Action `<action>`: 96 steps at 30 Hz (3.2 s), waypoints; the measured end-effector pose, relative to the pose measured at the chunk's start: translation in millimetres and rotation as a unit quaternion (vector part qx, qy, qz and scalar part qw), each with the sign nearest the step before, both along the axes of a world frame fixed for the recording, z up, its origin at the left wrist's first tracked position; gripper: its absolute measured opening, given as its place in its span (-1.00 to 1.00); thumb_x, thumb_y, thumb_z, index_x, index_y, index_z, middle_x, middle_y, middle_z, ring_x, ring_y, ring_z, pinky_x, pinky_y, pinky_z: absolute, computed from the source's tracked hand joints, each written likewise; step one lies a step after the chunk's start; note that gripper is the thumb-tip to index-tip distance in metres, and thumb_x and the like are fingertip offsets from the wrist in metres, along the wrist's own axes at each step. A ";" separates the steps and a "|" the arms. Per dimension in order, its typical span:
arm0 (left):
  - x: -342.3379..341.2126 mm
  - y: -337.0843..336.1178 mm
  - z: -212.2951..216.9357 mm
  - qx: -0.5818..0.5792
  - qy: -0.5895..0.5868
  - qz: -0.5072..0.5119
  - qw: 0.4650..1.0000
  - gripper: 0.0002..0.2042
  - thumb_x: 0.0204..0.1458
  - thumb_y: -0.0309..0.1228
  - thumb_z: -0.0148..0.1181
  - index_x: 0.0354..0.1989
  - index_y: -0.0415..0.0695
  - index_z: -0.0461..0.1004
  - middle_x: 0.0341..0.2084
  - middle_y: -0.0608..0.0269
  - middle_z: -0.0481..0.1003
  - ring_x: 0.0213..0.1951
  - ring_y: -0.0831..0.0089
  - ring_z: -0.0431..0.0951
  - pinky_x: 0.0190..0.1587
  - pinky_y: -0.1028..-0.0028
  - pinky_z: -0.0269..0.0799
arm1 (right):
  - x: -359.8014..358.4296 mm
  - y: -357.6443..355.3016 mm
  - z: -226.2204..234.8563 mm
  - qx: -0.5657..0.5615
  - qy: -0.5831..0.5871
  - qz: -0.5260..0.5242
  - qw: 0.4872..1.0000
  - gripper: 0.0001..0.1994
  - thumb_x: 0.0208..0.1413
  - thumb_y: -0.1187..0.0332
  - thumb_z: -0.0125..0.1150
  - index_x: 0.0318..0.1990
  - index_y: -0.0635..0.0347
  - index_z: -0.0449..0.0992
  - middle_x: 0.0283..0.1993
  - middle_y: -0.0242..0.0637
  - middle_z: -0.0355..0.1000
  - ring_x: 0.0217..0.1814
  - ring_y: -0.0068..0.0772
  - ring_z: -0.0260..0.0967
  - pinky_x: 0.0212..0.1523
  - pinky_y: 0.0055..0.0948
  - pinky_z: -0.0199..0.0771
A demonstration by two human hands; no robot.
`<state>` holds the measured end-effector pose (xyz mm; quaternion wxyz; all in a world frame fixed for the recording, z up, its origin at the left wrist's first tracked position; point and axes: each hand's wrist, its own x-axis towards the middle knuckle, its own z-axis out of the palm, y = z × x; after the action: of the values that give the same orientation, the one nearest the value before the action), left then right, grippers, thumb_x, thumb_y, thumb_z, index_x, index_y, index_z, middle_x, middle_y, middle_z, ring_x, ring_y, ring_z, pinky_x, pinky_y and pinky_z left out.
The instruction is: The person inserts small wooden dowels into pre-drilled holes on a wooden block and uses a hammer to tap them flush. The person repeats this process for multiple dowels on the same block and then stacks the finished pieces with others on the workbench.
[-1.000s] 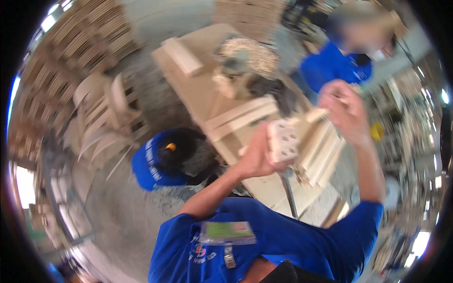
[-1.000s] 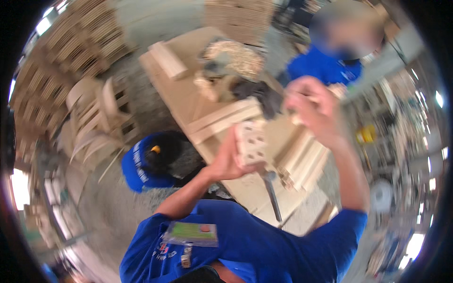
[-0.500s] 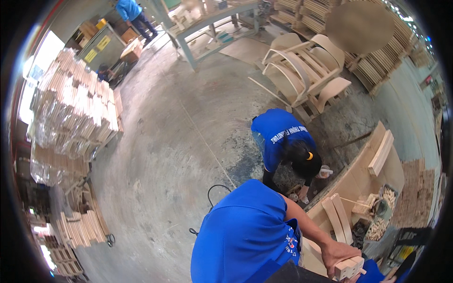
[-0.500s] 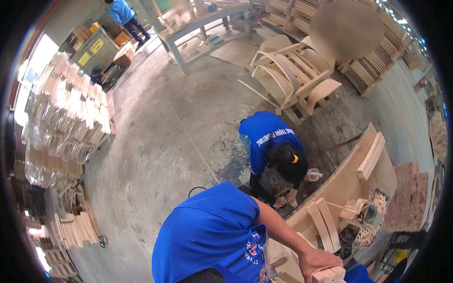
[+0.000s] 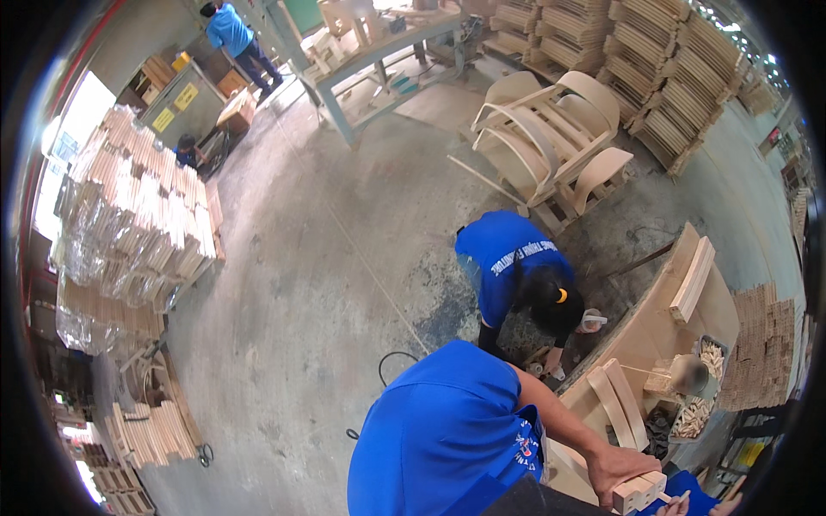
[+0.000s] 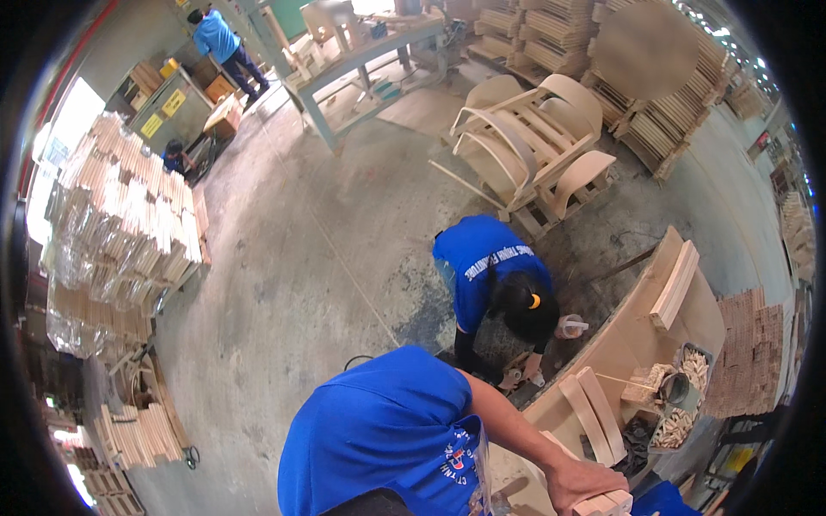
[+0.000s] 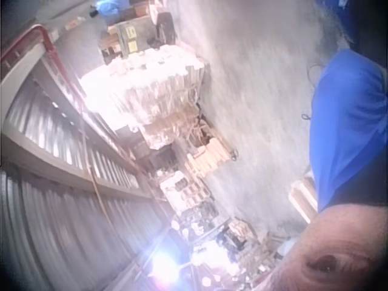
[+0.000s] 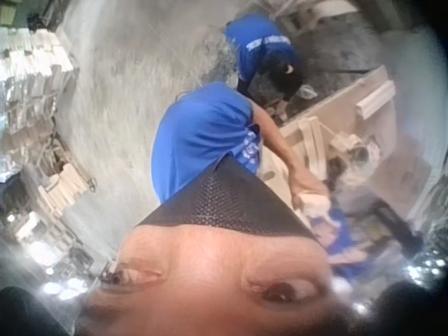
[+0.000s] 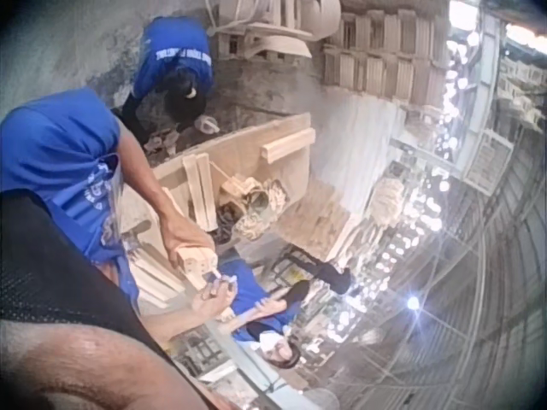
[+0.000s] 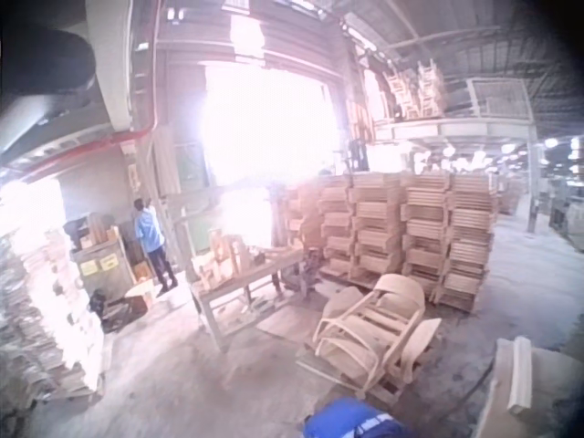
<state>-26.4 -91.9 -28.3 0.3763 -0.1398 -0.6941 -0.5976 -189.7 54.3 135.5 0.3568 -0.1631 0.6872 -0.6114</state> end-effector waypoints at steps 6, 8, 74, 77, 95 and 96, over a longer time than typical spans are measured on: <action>23.0 -9.8 55.8 0.058 0.179 -0.087 0.978 -0.20 -0.04 0.06 0.60 0.19 -0.27 0.38 -0.07 0.01 0.56 -0.02 0.18 0.59 0.01 0.18 0.55 | -16.6 23.9 -5.3 0.036 0.222 0.024 0.974 -0.73 0.33 0.38 0.30 0.08 0.16 0.40 -0.35 -0.23 0.47 -0.64 -0.60 0.23 -0.72 -0.58 0.21; 26.3 -9.7 62.2 0.072 0.179 -0.106 0.976 -0.22 -0.03 0.09 0.59 0.16 -0.23 0.37 -0.15 0.12 0.56 -0.11 0.28 0.58 -0.09 0.24 0.56 | -15.1 21.5 -4.3 0.056 0.301 0.071 0.949 -0.75 0.33 0.40 0.28 0.09 0.19 0.44 -0.28 -0.18 0.52 -0.55 -0.52 0.28 -0.59 -0.52 0.30; 23.2 13.9 42.0 0.056 -0.200 -0.092 0.974 -0.04 -0.17 -0.34 0.63 0.38 -0.22 0.09 0.14 0.05 0.38 0.18 0.29 0.47 0.25 0.25 0.42 | 93.0 44.4 26.0 0.057 0.525 0.088 0.845 -0.88 0.37 0.38 0.30 -0.07 0.21 0.64 -0.22 -0.33 0.60 -0.29 -0.59 0.45 -0.25 -0.49 0.43; 22.2 11.5 34.0 0.039 -0.214 -0.076 0.973 -0.03 -0.18 -0.31 0.63 0.38 -0.22 0.09 0.13 0.03 0.39 0.17 0.25 0.48 0.24 0.23 0.43 | 95.1 37.7 23.2 0.059 0.451 0.088 0.886 -0.88 0.33 0.38 0.32 -0.07 0.19 0.64 -0.25 -0.31 0.59 -0.31 -0.51 0.46 -0.25 -0.42 0.42; 19.7 13.0 30.5 -0.019 -0.198 -0.068 0.978 -0.02 -0.12 -0.38 0.63 0.41 -0.18 0.02 0.16 0.09 0.37 0.15 0.35 0.48 0.17 0.27 0.49 | 90.7 20.9 29.5 0.181 0.609 0.173 0.753 -0.71 0.29 0.16 0.31 -0.29 0.20 0.50 -0.43 -0.12 0.51 -0.36 0.06 0.53 -0.37 -0.01 0.41; 19.0 13.9 30.4 -0.005 -0.202 -0.072 0.977 -0.02 -0.13 -0.38 0.63 0.41 -0.18 0.03 0.16 0.08 0.37 0.15 0.34 0.48 0.18 0.27 0.49 | 89.8 21.8 27.6 0.186 0.599 0.170 0.760 -0.71 0.28 0.15 0.32 -0.30 0.20 0.50 -0.44 -0.11 0.50 -0.37 0.07 0.52 -0.37 -0.01 0.41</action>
<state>-7.4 -78.0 2.1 0.1830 -0.0679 -0.7470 -0.6355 -99.9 76.1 163.1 -0.0063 -0.5408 0.8219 -0.1789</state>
